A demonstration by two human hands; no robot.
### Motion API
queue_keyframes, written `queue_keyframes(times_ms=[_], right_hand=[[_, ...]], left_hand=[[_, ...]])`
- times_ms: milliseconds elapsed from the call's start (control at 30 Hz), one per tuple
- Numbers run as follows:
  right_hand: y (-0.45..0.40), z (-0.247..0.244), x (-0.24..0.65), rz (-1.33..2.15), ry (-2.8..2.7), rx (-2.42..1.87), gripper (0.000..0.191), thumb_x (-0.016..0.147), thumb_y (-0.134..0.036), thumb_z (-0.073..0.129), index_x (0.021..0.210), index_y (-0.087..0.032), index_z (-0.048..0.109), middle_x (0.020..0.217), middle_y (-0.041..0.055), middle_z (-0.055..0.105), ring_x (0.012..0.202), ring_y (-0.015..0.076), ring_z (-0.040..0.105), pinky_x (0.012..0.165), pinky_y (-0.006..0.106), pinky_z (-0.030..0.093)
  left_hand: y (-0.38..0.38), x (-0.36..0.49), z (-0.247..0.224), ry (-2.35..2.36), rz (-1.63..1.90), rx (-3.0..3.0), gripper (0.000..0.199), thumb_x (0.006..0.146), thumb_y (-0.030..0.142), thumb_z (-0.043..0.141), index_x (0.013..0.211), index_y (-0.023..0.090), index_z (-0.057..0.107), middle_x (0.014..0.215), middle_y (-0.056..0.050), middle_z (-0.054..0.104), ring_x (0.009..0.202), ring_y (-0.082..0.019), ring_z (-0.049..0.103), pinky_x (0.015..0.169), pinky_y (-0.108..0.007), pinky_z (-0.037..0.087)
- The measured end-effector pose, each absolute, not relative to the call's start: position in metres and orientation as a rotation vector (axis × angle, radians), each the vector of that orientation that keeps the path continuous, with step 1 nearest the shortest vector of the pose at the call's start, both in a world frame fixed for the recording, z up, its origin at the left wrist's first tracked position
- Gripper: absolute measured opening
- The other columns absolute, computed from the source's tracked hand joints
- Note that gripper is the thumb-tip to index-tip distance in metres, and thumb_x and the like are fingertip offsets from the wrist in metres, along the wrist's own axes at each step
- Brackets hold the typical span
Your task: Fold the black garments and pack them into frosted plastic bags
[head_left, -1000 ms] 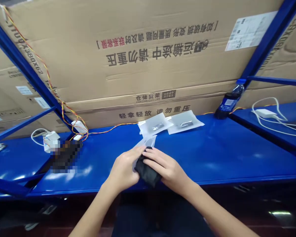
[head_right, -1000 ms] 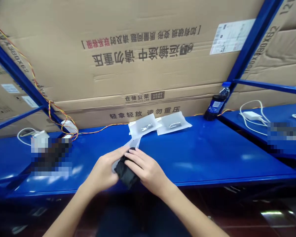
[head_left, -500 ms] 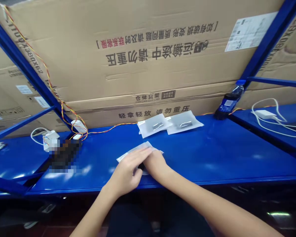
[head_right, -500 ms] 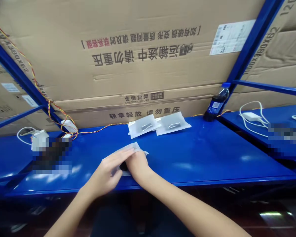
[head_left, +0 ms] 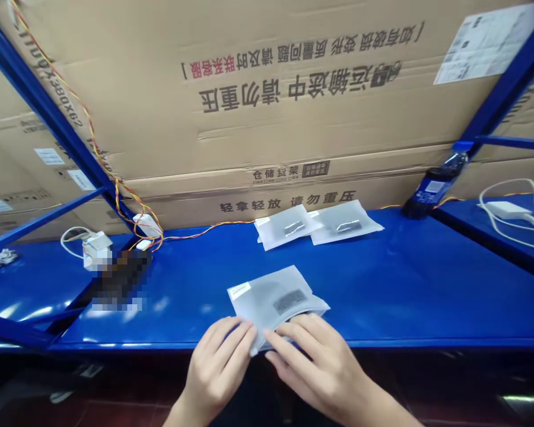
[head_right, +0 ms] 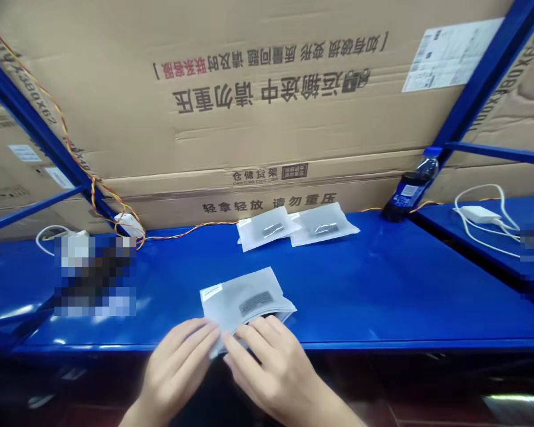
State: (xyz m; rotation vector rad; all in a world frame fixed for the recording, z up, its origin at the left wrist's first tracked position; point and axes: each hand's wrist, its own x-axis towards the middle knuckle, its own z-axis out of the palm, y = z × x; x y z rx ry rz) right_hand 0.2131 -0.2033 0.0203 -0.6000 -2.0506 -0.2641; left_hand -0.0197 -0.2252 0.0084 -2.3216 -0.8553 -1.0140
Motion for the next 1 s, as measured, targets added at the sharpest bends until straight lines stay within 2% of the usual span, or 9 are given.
queue_keyframes(times_ms=[200,333,433,533,667,867,933,1000], right_hand=[[-0.203,0.021,0.205,-0.314,-2.050,-0.471,0.028,0.104,-0.005,0.049,0.106,-0.008,0.076,0.080,0.0081,0.077,0.071,0.0186,0.067,0.056,0.034,0.047],[-0.202,0.022,0.203,-0.317,-2.090,-0.420,0.024,0.102,-0.005,0.053,0.104,-0.008,0.076,0.079,0.0070,0.076,0.066,0.0179,0.064,0.052,0.035,0.045],[-0.195,0.024,0.206,-0.352,-2.145,-0.351,0.022,0.101,-0.005,0.054,0.103,-0.007,0.076,0.076,0.0076,0.074,0.063,0.0178,0.063,0.049,0.034,0.041],[-0.180,0.020,0.226,-0.388,-2.153,-0.361,0.022,0.103,-0.006,0.053,0.105,-0.010,0.075,0.079,0.0071,0.075,0.066,0.0182,0.064,0.052,0.033,0.045],[-0.156,0.007,0.268,-0.495,-2.097,-0.526,0.019,0.098,-0.004,0.063,0.114,-0.012,0.070,0.084,0.0083,0.076,0.074,0.0212,0.066,0.061,0.036,0.052],[-0.146,0.008,0.284,-0.439,-2.100,-0.685,0.014,0.100,-0.006,0.062,0.106,-0.017,0.069,0.085,0.0067,0.073,0.074,0.0203,0.064,0.065,0.034,0.053],[-0.143,0.012,0.272,-0.407,-2.157,-0.692,0.013,0.103,-0.010,0.058,0.100,-0.017,0.069,0.084,0.0061,0.072,0.072,0.0191,0.064,0.064,0.032,0.052],[-0.135,0.016,0.255,-0.396,-2.266,-0.669,0.019,0.105,-0.011,0.054,0.095,-0.018,0.069,0.079,0.0050,0.070,0.067,0.0185,0.062,0.061,0.032,0.048]], left_hand=[[-0.223,-0.001,0.020,-0.858,-1.195,-2.327,0.018,0.098,0.001,0.060,0.106,0.013,0.072,0.094,-0.010,0.083,0.091,-0.023,0.078,0.085,-0.040,0.062],[-0.226,0.001,0.030,-0.917,-1.249,-2.352,0.014,0.099,0.005,0.062,0.102,0.016,0.070,0.087,-0.006,0.082,0.080,-0.022,0.076,0.074,-0.037,0.056],[-0.226,0.001,0.036,-0.965,-1.269,-2.341,0.014,0.099,0.005,0.063,0.100,0.017,0.070,0.083,-0.004,0.080,0.079,-0.021,0.075,0.073,-0.036,0.052],[-0.227,-0.006,0.041,-1.016,-1.227,-2.339,0.017,0.101,0.004,0.059,0.102,0.017,0.070,0.085,-0.004,0.080,0.081,-0.021,0.075,0.071,-0.036,0.050],[-0.234,-0.022,0.042,-1.089,-1.288,-2.264,0.020,0.098,0.005,0.061,0.106,0.020,0.072,0.087,-0.006,0.080,0.077,-0.023,0.070,0.066,-0.038,0.051],[-0.238,-0.034,0.043,-1.190,-1.096,-2.327,0.027,0.095,0.004,0.060,0.110,0.023,0.073,0.096,-0.006,0.082,0.091,-0.026,0.074,0.078,-0.040,0.059],[-0.231,-0.030,0.043,-1.194,-0.995,-2.260,0.035,0.095,0.005,0.061,0.124,0.023,0.072,0.108,-0.007,0.082,0.099,-0.027,0.074,0.085,-0.040,0.059],[-0.220,-0.024,0.040,-1.225,-0.845,-2.259,0.050,0.097,0.011,0.058,0.146,0.020,0.061,0.129,-0.011,0.077,0.115,-0.030,0.072,0.094,-0.043,0.060]])
